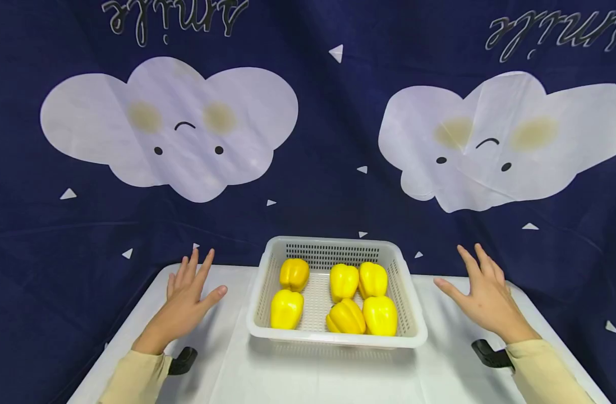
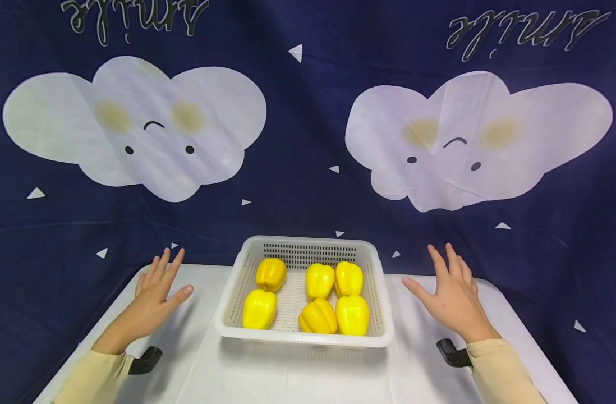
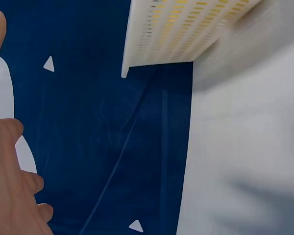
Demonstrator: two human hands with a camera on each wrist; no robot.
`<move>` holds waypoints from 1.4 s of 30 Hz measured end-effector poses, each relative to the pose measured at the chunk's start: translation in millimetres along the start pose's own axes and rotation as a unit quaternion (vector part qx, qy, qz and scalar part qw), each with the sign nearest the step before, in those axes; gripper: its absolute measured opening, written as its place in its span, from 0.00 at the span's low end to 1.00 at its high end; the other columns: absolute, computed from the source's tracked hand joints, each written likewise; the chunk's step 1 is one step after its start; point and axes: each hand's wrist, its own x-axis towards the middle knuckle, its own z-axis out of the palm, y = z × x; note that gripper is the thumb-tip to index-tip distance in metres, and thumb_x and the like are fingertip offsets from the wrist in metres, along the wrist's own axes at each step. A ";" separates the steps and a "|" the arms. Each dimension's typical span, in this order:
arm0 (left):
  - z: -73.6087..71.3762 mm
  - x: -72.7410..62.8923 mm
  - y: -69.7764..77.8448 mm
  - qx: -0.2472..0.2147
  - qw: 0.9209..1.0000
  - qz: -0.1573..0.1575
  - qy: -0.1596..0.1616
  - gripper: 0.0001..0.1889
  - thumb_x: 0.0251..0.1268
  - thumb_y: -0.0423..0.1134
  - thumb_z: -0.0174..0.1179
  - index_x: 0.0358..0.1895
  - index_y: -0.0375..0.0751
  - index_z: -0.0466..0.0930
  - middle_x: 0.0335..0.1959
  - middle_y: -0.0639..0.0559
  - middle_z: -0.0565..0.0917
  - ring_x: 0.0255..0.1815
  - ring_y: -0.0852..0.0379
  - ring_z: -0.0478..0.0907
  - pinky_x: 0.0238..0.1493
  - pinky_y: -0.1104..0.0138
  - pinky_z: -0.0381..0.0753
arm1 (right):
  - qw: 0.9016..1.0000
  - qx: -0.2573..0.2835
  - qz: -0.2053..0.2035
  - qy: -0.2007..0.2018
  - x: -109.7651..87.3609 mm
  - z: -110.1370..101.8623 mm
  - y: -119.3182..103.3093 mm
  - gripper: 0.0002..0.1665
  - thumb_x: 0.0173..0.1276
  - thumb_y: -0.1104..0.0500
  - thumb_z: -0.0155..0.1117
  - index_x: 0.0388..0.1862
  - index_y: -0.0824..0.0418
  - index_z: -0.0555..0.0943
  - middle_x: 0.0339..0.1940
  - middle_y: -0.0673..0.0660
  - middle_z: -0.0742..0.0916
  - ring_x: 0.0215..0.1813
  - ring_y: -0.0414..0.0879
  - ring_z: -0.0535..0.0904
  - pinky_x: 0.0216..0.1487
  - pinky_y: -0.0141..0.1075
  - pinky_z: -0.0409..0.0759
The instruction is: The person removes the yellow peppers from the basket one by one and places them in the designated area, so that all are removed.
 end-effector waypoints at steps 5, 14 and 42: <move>7.6 0.5 0.0 -0.024 1.000 0.004 0.018 0.42 0.77 0.53 0.51 0.83 0.46 0.38 0.81 0.31 0.34 0.80 0.31 0.26 0.71 0.32 0.24 | 1.000 0.025 -0.003 -0.002 4.4 0.3 -9.2 0.56 0.69 0.36 0.63 0.82 0.64 0.51 0.80 0.75 0.48 0.72 0.84 0.46 0.59 0.81 0.52; 22.2 1.9 0.2 -0.065 0.998 -0.001 0.020 0.40 0.78 0.52 0.50 0.83 0.47 0.39 0.81 0.31 0.38 0.79 0.28 0.31 0.70 0.29 0.31 | 0.997 0.074 -0.002 -0.011 12.6 6.5 -31.2 0.52 0.73 0.37 0.59 0.81 0.66 0.52 0.80 0.75 0.51 0.75 0.81 0.46 0.65 0.79 0.47; 69.6 -5.3 27.9 -0.171 0.985 -0.023 0.027 0.35 0.81 0.48 0.46 0.82 0.40 0.44 0.80 0.36 0.52 0.77 0.30 0.53 0.69 0.30 0.54 | 0.967 0.217 0.081 -0.112 52.1 47.7 -78.3 0.47 0.77 0.39 0.55 0.81 0.63 0.51 0.76 0.73 0.63 0.73 0.69 0.65 0.66 0.63 0.71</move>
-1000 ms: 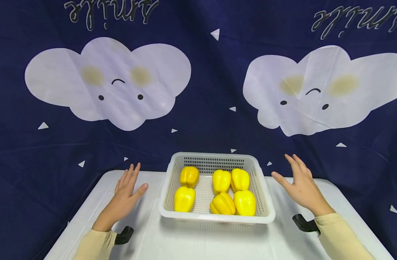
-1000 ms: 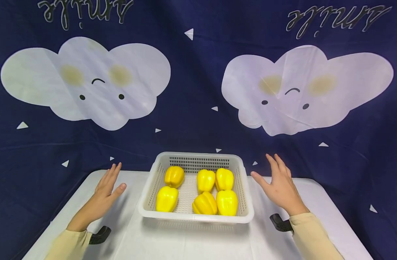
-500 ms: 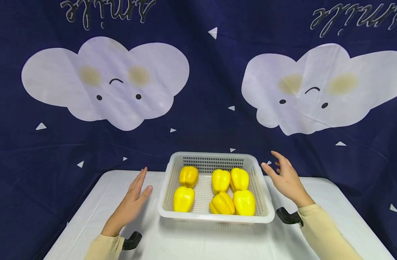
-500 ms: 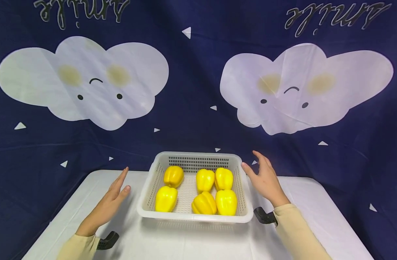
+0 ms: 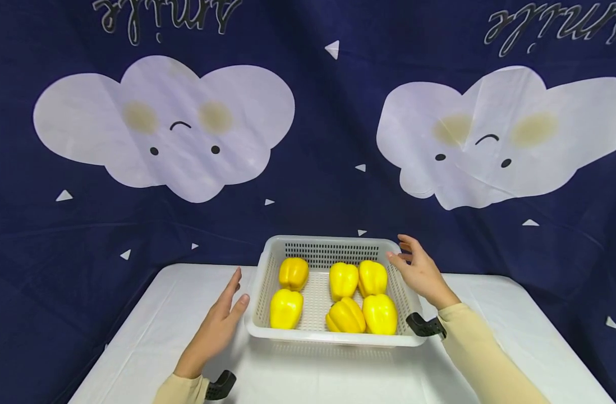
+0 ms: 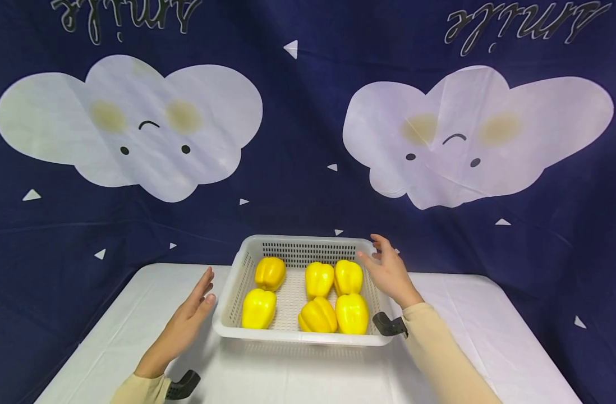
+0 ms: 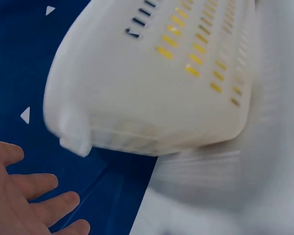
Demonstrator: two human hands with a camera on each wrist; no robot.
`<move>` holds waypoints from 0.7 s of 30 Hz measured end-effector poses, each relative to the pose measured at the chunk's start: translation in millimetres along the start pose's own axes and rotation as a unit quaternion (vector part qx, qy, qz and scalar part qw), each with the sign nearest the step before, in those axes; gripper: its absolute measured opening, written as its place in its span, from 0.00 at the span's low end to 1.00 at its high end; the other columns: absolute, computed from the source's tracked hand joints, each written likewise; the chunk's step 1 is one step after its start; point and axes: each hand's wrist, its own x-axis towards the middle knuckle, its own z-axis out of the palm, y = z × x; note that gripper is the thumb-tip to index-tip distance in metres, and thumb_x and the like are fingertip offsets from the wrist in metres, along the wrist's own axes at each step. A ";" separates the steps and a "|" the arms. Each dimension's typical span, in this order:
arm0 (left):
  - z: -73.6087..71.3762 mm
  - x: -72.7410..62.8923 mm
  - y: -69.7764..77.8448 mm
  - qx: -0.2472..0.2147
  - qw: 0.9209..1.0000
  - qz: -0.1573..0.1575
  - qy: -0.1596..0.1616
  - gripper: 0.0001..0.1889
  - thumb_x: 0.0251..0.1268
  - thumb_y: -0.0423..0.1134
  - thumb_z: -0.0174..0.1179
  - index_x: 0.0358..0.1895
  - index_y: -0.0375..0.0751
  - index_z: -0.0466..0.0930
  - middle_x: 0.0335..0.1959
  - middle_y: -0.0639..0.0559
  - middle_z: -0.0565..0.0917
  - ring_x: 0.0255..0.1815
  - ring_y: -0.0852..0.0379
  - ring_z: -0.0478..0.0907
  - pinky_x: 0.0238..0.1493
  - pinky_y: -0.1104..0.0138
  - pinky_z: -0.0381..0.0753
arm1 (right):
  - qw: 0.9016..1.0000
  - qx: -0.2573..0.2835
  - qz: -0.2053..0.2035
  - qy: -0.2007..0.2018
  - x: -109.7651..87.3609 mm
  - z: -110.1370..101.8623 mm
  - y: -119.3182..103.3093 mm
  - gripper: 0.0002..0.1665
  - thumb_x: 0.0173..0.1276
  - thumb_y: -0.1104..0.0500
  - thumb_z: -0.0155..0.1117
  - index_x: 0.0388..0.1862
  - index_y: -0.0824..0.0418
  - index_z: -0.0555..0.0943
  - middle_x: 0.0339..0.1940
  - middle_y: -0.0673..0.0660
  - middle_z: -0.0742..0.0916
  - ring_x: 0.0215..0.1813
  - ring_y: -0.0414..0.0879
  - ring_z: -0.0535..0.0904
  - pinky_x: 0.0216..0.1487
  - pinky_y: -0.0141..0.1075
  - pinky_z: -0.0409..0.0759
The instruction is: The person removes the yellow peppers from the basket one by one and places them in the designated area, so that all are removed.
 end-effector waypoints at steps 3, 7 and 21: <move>4.6 -1.6 1.6 -0.003 1.000 -0.004 -0.005 0.35 0.81 0.48 0.47 0.82 0.42 0.44 0.81 0.36 0.52 0.77 0.31 0.53 0.69 0.30 0.54 | 1.000 0.004 0.002 -0.021 5.1 6.3 -1.1 0.46 0.76 0.41 0.57 0.81 0.62 0.52 0.76 0.72 0.64 0.73 0.69 0.64 0.67 0.63 0.70; 9.7 -3.8 2.2 -0.002 1.000 -0.005 -0.008 0.37 0.79 0.49 0.50 0.82 0.45 0.45 0.81 0.38 0.52 0.77 0.32 0.55 0.68 0.29 0.55 | 0.999 -0.016 -0.013 -0.042 10.8 14.6 -2.4 0.44 0.74 0.45 0.60 0.80 0.62 0.55 0.76 0.72 0.65 0.73 0.70 0.64 0.67 0.65 0.69; 24.5 -10.3 4.0 0.031 0.999 0.038 -0.002 0.39 0.76 0.49 0.54 0.82 0.42 0.46 0.81 0.38 0.51 0.80 0.35 0.49 0.72 0.35 0.52 | 0.986 -0.118 -0.053 -0.108 30.5 36.4 -9.1 0.41 0.69 0.54 0.66 0.75 0.69 0.64 0.74 0.72 0.69 0.73 0.69 0.64 0.71 0.63 0.65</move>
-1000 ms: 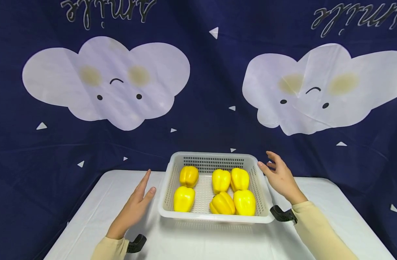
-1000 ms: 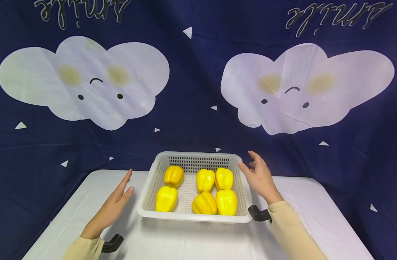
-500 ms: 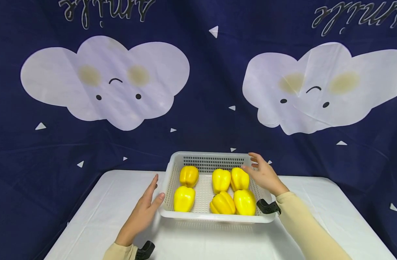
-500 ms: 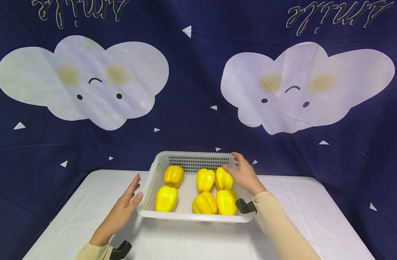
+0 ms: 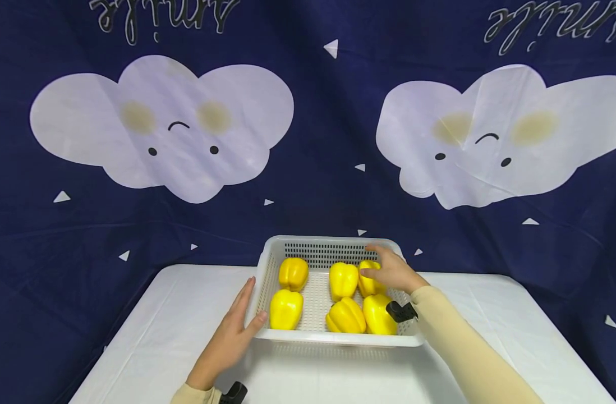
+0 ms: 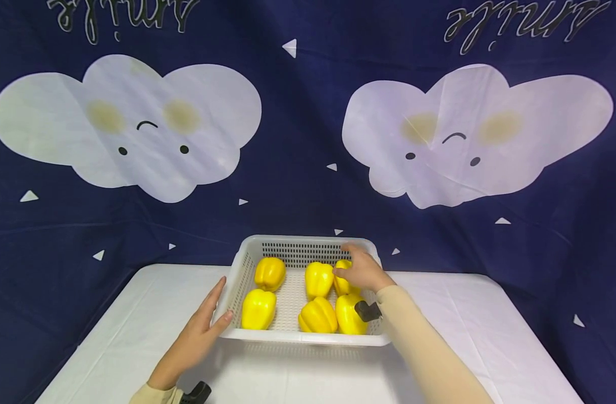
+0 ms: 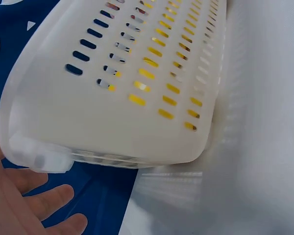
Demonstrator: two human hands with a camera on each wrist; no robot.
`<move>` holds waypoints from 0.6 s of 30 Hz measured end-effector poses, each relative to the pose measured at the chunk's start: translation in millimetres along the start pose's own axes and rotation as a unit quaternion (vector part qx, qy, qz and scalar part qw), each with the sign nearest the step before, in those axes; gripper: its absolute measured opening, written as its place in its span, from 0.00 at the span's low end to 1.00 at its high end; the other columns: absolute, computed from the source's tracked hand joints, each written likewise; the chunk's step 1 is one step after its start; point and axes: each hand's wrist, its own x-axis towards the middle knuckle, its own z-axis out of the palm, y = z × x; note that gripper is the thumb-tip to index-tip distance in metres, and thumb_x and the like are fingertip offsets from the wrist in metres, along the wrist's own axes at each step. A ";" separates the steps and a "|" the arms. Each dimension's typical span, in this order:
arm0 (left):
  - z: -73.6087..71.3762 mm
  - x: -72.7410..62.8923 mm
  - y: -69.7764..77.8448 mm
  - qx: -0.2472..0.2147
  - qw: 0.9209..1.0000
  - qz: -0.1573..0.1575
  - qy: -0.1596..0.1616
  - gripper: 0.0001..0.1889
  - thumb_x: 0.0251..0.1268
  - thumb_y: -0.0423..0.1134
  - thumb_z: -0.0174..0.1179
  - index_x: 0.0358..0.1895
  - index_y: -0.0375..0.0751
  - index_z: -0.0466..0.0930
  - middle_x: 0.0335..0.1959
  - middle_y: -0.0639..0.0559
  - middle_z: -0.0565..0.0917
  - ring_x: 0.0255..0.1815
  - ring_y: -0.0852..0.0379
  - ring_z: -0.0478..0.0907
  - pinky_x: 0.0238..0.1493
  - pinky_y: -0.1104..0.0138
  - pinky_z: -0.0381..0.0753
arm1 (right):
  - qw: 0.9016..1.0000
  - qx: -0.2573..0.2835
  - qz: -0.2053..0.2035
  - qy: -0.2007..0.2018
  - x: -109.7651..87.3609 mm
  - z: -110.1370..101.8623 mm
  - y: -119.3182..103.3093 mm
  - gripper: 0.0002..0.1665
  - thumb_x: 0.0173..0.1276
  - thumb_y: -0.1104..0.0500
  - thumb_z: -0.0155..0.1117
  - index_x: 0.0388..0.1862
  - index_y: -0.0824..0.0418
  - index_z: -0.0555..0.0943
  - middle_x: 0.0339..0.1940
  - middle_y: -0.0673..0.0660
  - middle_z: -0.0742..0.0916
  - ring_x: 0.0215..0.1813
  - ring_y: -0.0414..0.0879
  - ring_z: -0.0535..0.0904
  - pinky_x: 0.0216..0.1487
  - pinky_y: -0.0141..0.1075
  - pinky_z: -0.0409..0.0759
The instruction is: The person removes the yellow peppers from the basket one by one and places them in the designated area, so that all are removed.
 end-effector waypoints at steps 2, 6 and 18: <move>1.4 -1.0 -0.2 0.006 1.000 0.002 0.002 0.40 0.76 0.47 0.55 0.82 0.42 0.46 0.81 0.39 0.50 0.79 0.35 0.49 0.72 0.35 0.53 | 1.000 -0.016 -0.008 -0.014 1.3 2.1 -0.9 0.40 0.67 0.55 0.68 0.73 0.70 0.66 0.72 0.72 0.70 0.73 0.69 0.64 0.71 0.62 0.64; 4.3 -2.4 -0.9 0.017 1.000 0.001 0.000 0.41 0.74 0.46 0.57 0.81 0.39 0.46 0.82 0.40 0.49 0.79 0.35 0.49 0.72 0.35 0.54 | 0.999 -0.037 -0.009 -0.028 1.5 4.9 -3.2 0.42 0.63 0.57 0.71 0.72 0.71 0.67 0.71 0.74 0.71 0.73 0.70 0.63 0.72 0.62 0.64; 9.4 -4.4 -4.2 0.043 0.999 0.015 0.005 0.42 0.74 0.48 0.58 0.78 0.27 0.48 0.82 0.39 0.47 0.79 0.36 0.50 0.72 0.38 0.56 | 0.996 -0.074 0.026 -0.044 5.8 16.3 -3.0 0.48 0.58 0.58 0.76 0.73 0.71 0.64 0.71 0.75 0.70 0.73 0.68 0.64 0.73 0.58 0.63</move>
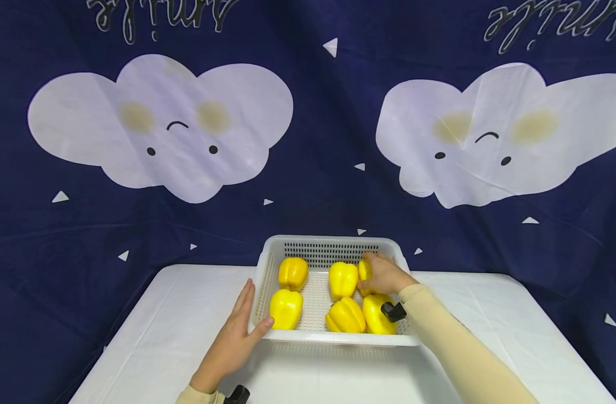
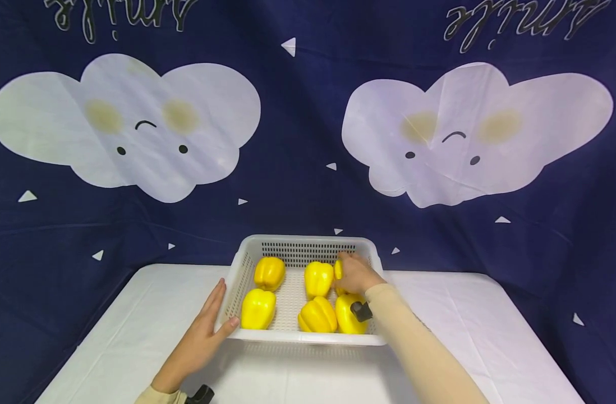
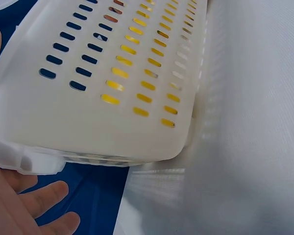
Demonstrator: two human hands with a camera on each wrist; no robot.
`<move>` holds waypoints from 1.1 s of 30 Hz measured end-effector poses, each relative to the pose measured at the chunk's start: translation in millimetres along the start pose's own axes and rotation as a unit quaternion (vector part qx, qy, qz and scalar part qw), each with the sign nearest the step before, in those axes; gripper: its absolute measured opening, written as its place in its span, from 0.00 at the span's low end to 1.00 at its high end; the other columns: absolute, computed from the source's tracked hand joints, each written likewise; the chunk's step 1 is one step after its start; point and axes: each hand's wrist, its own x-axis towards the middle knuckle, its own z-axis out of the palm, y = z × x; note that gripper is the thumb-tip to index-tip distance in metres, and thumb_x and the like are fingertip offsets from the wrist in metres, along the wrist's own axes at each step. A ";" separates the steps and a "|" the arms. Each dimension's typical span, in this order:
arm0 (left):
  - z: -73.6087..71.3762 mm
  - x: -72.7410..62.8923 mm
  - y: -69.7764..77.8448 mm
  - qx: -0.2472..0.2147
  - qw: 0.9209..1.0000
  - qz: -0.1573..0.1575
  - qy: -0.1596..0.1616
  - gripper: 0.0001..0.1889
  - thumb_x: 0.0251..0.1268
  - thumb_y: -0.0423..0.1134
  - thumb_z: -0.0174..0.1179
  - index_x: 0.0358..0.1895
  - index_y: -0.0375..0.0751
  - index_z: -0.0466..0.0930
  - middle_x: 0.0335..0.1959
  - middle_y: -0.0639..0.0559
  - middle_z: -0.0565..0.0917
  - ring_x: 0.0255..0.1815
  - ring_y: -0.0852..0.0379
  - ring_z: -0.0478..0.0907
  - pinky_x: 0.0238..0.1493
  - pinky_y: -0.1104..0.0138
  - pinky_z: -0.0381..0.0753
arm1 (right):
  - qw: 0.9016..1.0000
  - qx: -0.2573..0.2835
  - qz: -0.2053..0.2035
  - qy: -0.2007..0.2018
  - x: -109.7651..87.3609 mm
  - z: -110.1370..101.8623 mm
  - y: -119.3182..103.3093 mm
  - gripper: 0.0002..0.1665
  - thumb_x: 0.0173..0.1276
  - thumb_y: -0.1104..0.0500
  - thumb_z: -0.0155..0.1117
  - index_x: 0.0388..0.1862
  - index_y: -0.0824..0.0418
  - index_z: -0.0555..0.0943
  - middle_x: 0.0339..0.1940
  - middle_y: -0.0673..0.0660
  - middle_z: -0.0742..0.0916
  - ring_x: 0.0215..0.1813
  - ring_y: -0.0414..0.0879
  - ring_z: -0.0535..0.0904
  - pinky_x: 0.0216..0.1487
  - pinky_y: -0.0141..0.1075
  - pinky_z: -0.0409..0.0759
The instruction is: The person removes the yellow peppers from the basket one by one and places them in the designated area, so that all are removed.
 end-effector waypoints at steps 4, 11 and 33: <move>1.3 -0.2 -0.4 -0.002 1.000 0.003 0.002 0.42 0.74 0.48 0.58 0.78 0.27 0.48 0.82 0.39 0.47 0.79 0.36 0.50 0.72 0.38 0.56 | 1.000 -0.004 0.007 0.001 -0.7 2.2 1.3 0.50 0.55 0.60 0.78 0.73 0.71 0.64 0.69 0.74 0.72 0.71 0.66 0.67 0.72 0.57 0.66; 3.2 -0.1 -0.7 -0.003 1.000 0.010 0.008 0.42 0.74 0.48 0.58 0.78 0.28 0.49 0.82 0.40 0.48 0.79 0.36 0.50 0.72 0.38 0.57 | 1.000 0.009 0.007 0.002 -1.8 4.2 3.8 0.55 0.52 0.62 0.80 0.74 0.72 0.61 0.66 0.74 0.74 0.68 0.67 0.69 0.71 0.57 0.67; 6.9 -1.6 2.5 0.017 0.999 -0.037 0.010 0.55 0.60 0.58 0.69 0.80 0.31 0.48 0.83 0.44 0.47 0.79 0.40 0.52 0.72 0.42 0.60 | 1.000 0.016 0.017 -0.001 8.2 15.7 11.5 0.61 0.52 0.53 0.82 0.77 0.70 0.57 0.69 0.76 0.71 0.69 0.67 0.68 0.71 0.58 0.66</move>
